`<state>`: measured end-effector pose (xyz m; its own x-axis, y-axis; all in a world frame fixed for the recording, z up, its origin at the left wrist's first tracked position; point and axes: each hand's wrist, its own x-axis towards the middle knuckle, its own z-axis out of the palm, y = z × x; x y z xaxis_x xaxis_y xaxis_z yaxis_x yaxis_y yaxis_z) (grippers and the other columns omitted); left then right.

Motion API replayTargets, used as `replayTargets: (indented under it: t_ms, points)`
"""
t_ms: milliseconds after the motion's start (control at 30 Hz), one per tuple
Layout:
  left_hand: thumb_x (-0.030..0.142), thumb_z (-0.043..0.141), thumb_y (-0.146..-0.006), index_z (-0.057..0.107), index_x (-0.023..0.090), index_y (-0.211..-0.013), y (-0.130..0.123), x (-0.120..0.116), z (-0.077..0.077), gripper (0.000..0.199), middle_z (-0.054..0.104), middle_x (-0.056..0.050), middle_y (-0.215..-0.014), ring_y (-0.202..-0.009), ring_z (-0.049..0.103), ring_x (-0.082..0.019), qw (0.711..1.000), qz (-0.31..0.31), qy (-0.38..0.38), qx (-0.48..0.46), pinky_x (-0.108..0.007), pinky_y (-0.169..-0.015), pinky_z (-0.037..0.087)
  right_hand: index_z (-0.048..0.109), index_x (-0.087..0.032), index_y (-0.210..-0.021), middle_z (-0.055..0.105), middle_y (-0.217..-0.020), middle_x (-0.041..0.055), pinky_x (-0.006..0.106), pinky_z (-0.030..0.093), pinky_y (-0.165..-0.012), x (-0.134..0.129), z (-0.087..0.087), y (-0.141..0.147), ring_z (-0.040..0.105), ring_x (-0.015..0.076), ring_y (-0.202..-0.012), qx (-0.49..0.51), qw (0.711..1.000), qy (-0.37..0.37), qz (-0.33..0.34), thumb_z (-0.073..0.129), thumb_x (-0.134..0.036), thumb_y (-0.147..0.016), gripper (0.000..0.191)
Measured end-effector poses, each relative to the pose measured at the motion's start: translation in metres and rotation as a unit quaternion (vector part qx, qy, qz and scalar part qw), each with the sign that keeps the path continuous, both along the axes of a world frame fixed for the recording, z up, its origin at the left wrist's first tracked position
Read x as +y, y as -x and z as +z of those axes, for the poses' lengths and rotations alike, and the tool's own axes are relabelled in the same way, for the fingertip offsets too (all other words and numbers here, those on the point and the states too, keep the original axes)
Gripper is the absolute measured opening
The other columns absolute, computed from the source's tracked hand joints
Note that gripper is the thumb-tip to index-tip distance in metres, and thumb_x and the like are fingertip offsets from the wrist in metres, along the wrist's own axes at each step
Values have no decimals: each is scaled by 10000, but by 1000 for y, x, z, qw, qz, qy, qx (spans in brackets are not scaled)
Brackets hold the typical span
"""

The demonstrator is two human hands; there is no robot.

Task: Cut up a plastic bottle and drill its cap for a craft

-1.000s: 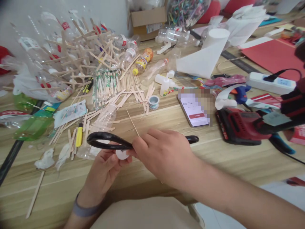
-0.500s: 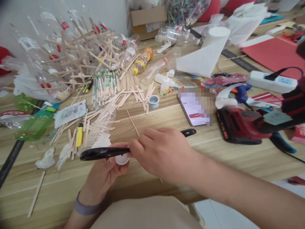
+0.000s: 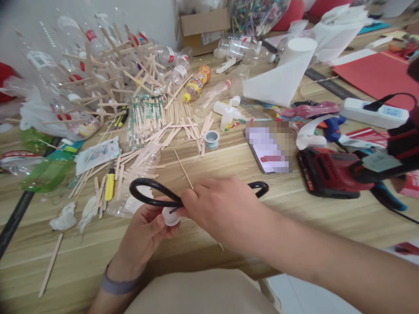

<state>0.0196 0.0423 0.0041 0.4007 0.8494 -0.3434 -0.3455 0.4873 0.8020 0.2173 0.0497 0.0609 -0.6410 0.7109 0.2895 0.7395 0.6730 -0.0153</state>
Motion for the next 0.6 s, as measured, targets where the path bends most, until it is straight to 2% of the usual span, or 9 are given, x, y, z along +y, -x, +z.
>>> replayTargets:
  t_ms: [167, 400, 500, 600]
  points:
    - [365, 887, -613, 777, 234, -884, -1, -1, -1, 320, 741, -2, -740, -571, 625, -110, 999, 31, -37, -22, -212, -524, 532, 532, -193, -707, 631, -585, -17, 295, 211, -478, -7, -4, 5, 611, 159, -515, 12, 996, 57, -73, 624, -393, -931, 314]
    - [288, 855, -682, 756, 221, -948, -4, -4, -5, 292, 766, -17, -811, -686, 689, -135, 992, 74, -97, -13, -230, -641, 583, 614, -188, -761, 699, -652, 20, 271, 253, -490, -13, -9, 13, 652, 186, -579, 43, 961, 210, -175, 579, -439, -944, 312]
    - [261, 827, -724, 747, 242, -999, -3, -6, -8, 287, 771, -16, -872, -761, 703, -142, 989, 79, -129, 2, -225, -682, 584, 638, -200, -771, 694, -641, 2, 264, 245, -486, -14, -12, 14, 632, 168, -552, 81, 958, 207, -184, 585, -437, -940, 296]
    - [266, 829, -723, 749, 262, -1029, -3, -5, -8, 316, 771, -10, -902, -772, 697, -131, 989, 70, -129, -11, -213, -695, 579, 627, -197, -782, 677, -646, -10, 269, 253, -494, -11, -12, 9, 614, 148, -559, 112, 973, 147, -136, 520, -411, -985, 313]
